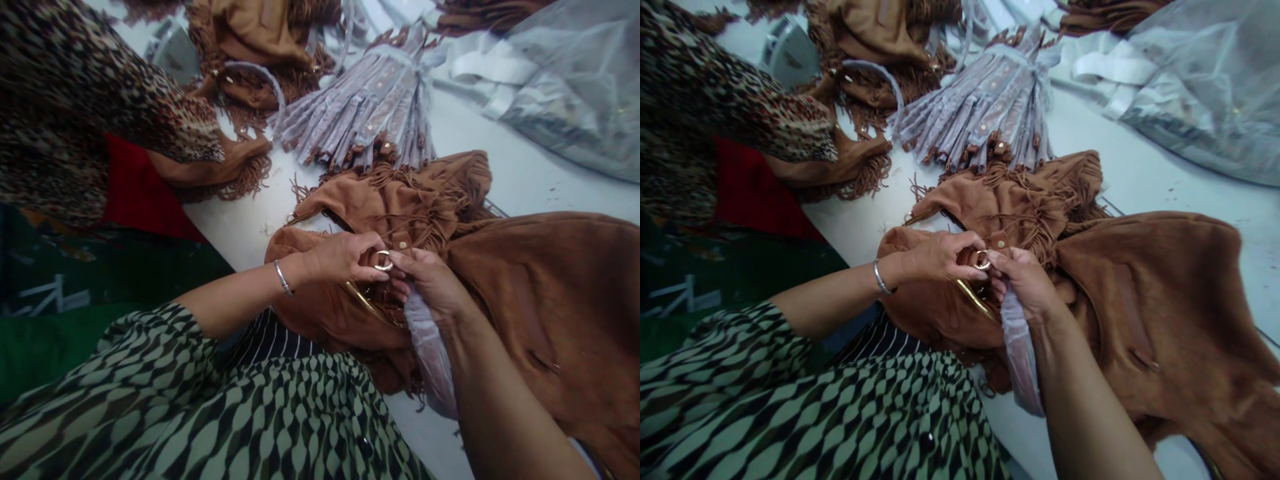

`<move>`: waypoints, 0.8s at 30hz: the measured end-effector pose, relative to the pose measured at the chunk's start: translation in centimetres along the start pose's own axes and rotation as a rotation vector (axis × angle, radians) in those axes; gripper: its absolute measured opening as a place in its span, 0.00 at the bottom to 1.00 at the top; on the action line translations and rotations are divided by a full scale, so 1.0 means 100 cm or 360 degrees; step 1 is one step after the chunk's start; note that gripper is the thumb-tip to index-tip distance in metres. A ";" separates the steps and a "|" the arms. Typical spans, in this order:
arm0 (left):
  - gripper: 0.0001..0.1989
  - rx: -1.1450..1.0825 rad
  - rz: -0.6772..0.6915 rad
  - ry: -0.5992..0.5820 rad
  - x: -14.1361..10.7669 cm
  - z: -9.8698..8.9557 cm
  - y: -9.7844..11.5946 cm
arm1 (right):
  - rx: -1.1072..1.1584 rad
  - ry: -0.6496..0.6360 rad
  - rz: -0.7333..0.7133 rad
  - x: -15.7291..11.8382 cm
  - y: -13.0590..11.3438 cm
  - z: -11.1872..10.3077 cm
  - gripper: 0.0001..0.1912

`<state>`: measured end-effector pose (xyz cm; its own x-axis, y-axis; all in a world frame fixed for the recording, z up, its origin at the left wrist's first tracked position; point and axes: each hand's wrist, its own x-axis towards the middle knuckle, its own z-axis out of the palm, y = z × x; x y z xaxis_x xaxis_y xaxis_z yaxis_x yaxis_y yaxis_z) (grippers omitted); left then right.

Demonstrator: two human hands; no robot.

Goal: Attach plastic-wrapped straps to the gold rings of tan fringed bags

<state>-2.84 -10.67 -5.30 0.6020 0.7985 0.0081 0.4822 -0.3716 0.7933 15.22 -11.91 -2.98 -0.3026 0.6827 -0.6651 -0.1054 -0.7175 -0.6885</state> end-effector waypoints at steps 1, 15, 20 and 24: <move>0.17 -0.0036 0.0067 -0.0040 0.000 -0.002 0.001 | 0.0015 -0.0091 0.0068 0.002 -0.005 -0.004 0.19; 0.17 0.0125 -0.0198 0.0287 -0.005 0.010 -0.004 | -0.0175 0.0316 -0.0327 -0.012 0.017 0.014 0.14; 0.14 0.0063 -0.0264 0.0325 -0.002 0.015 0.002 | -0.0295 0.0518 -0.0478 -0.013 0.019 0.018 0.14; 0.21 0.0050 -0.0147 0.0308 -0.004 0.013 0.002 | -0.0386 0.0233 -0.0397 -0.010 0.007 0.003 0.14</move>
<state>-2.11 -11.66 -5.94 0.4224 0.9047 0.0555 0.5509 -0.3049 0.7769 15.16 -13.18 -2.69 -0.1554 0.8576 -0.4903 0.0740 -0.4849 -0.8715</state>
